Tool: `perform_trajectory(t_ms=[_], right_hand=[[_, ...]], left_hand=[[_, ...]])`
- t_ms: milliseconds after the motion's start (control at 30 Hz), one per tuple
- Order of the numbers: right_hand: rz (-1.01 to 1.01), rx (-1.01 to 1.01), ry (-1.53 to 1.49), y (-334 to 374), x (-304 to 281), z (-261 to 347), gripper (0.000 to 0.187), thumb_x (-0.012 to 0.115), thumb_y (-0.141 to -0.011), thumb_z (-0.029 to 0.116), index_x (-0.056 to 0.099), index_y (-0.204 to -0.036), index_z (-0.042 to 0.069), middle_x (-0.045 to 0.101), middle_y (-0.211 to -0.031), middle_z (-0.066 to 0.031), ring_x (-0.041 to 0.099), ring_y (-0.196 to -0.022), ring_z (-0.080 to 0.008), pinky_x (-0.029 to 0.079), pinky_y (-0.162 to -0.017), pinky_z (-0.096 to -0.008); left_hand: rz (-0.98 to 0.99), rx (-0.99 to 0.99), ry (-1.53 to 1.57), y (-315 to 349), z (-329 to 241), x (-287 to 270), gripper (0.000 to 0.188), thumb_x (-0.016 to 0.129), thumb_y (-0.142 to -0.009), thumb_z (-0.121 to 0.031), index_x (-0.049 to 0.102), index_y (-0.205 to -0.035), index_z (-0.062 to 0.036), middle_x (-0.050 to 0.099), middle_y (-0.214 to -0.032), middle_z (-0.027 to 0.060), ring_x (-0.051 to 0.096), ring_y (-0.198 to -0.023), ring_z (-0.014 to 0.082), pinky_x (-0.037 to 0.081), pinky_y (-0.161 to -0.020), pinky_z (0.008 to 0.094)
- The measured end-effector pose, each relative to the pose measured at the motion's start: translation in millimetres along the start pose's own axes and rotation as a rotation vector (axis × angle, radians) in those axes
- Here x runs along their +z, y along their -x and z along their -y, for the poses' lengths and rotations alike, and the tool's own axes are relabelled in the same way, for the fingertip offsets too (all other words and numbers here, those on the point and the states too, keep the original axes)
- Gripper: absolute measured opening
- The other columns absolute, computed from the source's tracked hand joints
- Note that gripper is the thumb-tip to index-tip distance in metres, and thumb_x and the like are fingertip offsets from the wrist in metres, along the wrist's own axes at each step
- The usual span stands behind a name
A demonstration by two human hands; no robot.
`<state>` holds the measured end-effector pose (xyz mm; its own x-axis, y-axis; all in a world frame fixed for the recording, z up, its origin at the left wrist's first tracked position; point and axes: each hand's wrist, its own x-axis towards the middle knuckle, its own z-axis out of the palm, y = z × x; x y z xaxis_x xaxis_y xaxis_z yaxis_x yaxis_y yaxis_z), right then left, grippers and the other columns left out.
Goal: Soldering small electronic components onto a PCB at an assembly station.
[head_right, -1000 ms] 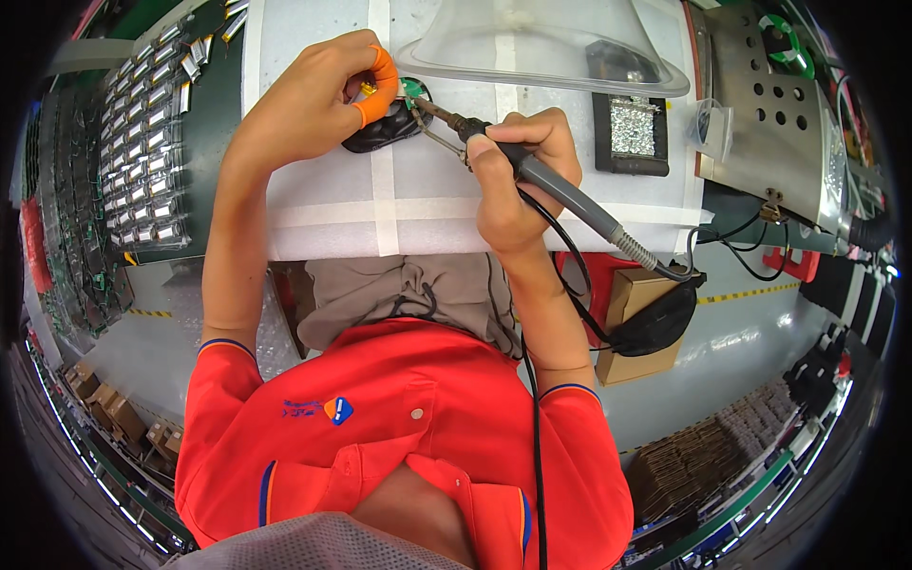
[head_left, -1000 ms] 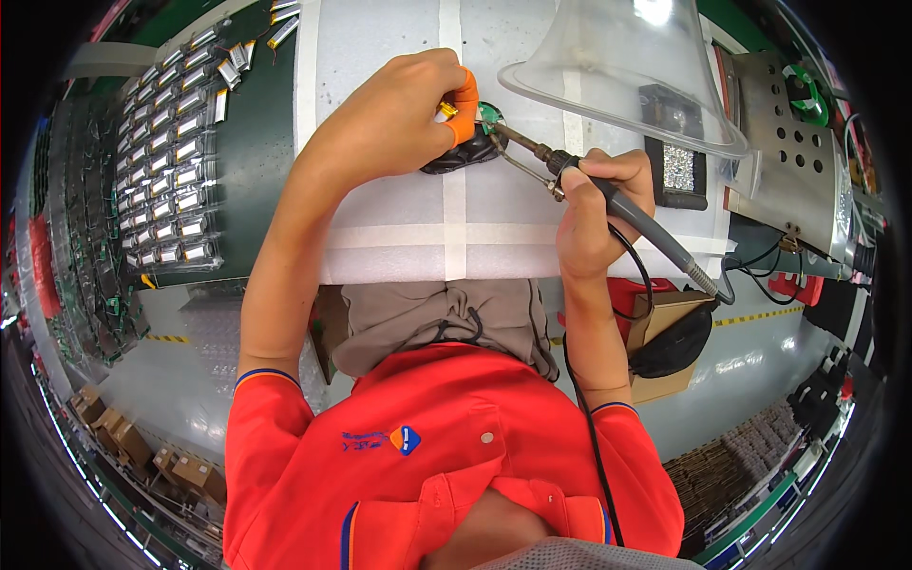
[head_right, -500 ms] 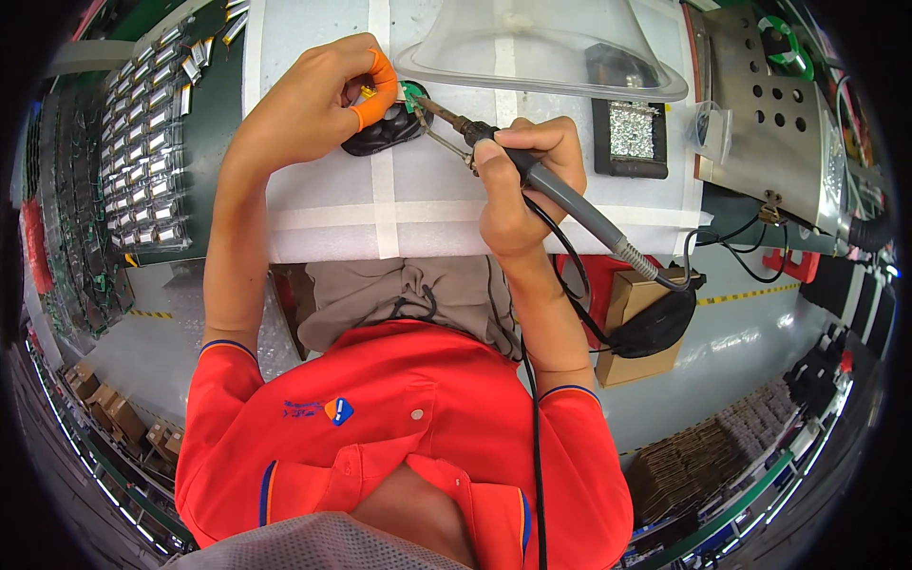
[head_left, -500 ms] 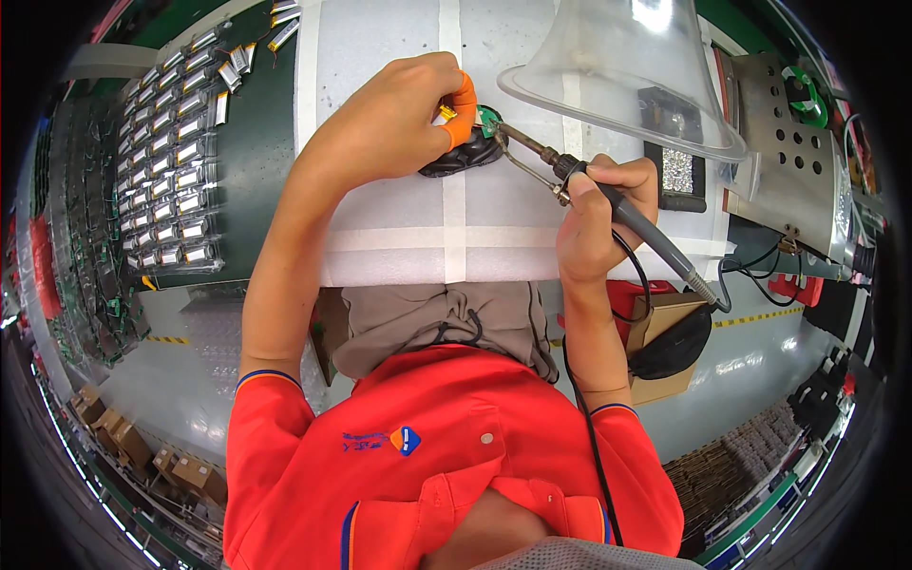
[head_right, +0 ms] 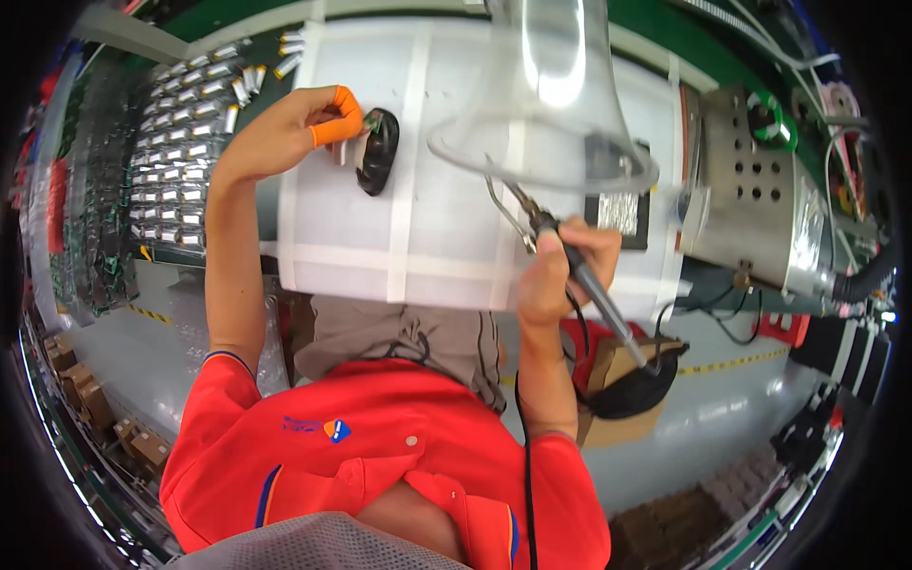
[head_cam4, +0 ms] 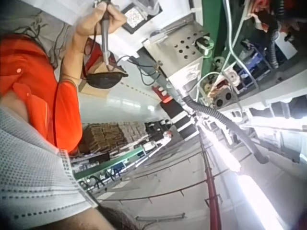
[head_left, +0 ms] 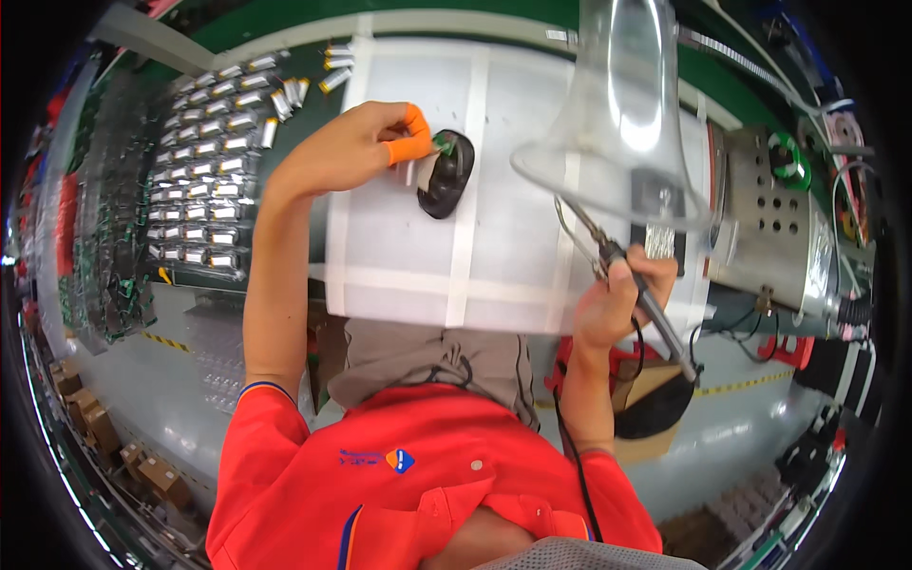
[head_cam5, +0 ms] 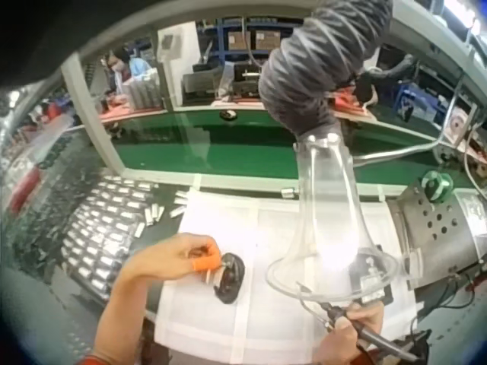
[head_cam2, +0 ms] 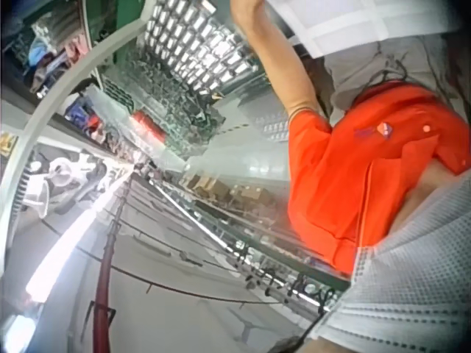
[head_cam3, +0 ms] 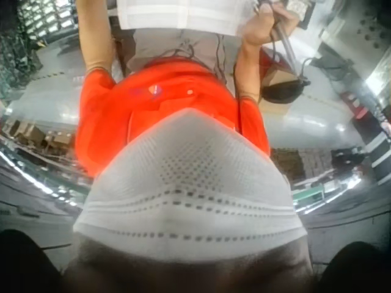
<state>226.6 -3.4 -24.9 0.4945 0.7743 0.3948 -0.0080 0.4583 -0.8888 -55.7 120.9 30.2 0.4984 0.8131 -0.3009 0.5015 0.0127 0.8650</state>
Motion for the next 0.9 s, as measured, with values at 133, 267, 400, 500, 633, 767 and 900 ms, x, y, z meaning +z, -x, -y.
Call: perform_trajectory(t_ms=[133, 267, 400, 500, 633, 767, 900], right_hand=[[-0.015, 0.022, 0.022, 6, -7, -2, 0.019, 0.06, -0.078, 0.006, 0.043, -0.086, 0.007, 0.036, -0.072, -0.0007, 0.036, -0.066, -0.0094, 0.032, -0.06, -0.0222], [-0.008, 0.057, -0.032, 9, -8, -2, 0.017, 0.055, -0.076, 0.002, 0.042, -0.084, 0.007, 0.034, -0.071, 0.0005, 0.034, -0.064, -0.0084, 0.03, -0.057, -0.0215], [-0.003, 0.063, -0.048, 6, -1, 8, 0.018, 0.056, -0.075, 0.001, 0.042, -0.085, 0.006, 0.034, -0.07, 0.0003, 0.033, -0.063, -0.0086, 0.029, -0.057, -0.0212], [0.016, 0.08, -0.067, 5, -2, 2, 0.019, 0.058, -0.075, 0.002, 0.043, -0.086, 0.006, 0.033, -0.07, 0.0006, 0.033, -0.063, -0.0083, 0.028, -0.057, -0.0214], [0.008, 0.038, -0.045, 0, -1, 3, 0.016, 0.058, -0.079, 0.005, 0.043, -0.086, 0.004, 0.038, -0.066, -0.0012, 0.034, -0.06, -0.0087, 0.029, -0.055, -0.0234], [-0.004, 0.098, -0.034, -2, 2, 5, 0.02, 0.06, -0.076, 0.003, 0.044, -0.087, 0.007, 0.033, -0.071, 0.0009, 0.032, -0.065, -0.0084, 0.027, -0.059, -0.0221], [-0.002, 0.081, -0.008, 2, 2, 0, 0.02, 0.06, -0.075, 0.004, 0.044, -0.087, 0.006, 0.035, -0.073, -0.0001, 0.034, -0.067, -0.0097, 0.03, -0.062, -0.0228]], left_hand=[[-0.231, -0.047, -0.041, 2, -8, -48, 0.012, 0.056, -0.09, -0.012, 0.06, -0.087, -0.0008, 0.056, -0.071, 0.0017, 0.052, -0.065, 0.0109, 0.042, -0.064, 0.0256], [-0.444, -0.139, -0.087, -28, -14, -103, 0.017, 0.059, -0.088, -0.018, 0.062, -0.09, -0.001, 0.06, -0.073, 0.0042, 0.055, -0.065, 0.0114, 0.043, -0.063, 0.0256], [-0.631, -0.195, -0.169, -79, 27, -187, 0.023, 0.059, -0.087, -0.016, 0.066, -0.095, 0.0043, 0.068, -0.083, 0.014, 0.068, -0.073, 0.0175, 0.054, -0.065, 0.0286], [-0.959, -0.206, 0.228, -120, 68, -229, 0.033, 0.063, -0.084, -0.022, 0.064, -0.1, 0.0071, 0.068, -0.096, 0.0218, 0.069, -0.088, 0.027, 0.055, -0.073, 0.0332], [-1.073, -0.142, -0.391, -158, 74, -212, 0.055, 0.071, -0.076, -0.036, 0.06, -0.109, 0.0064, 0.062, -0.112, 0.0271, 0.059, -0.11, 0.0378, 0.048, -0.092, 0.0385], [-0.925, -0.052, -0.519, -185, 59, -161, 0.045, 0.071, -0.076, -0.032, 0.063, -0.107, 0.0, 0.062, -0.112, 0.0231, 0.059, -0.107, 0.0366, 0.048, -0.091, 0.0385], [-1.122, 0.095, -0.549, -209, 51, -102, 0.032, 0.069, -0.079, -0.027, 0.065, -0.103, -0.0056, 0.059, -0.111, 0.0176, 0.053, -0.11, 0.0358, 0.044, -0.091, 0.0449]])
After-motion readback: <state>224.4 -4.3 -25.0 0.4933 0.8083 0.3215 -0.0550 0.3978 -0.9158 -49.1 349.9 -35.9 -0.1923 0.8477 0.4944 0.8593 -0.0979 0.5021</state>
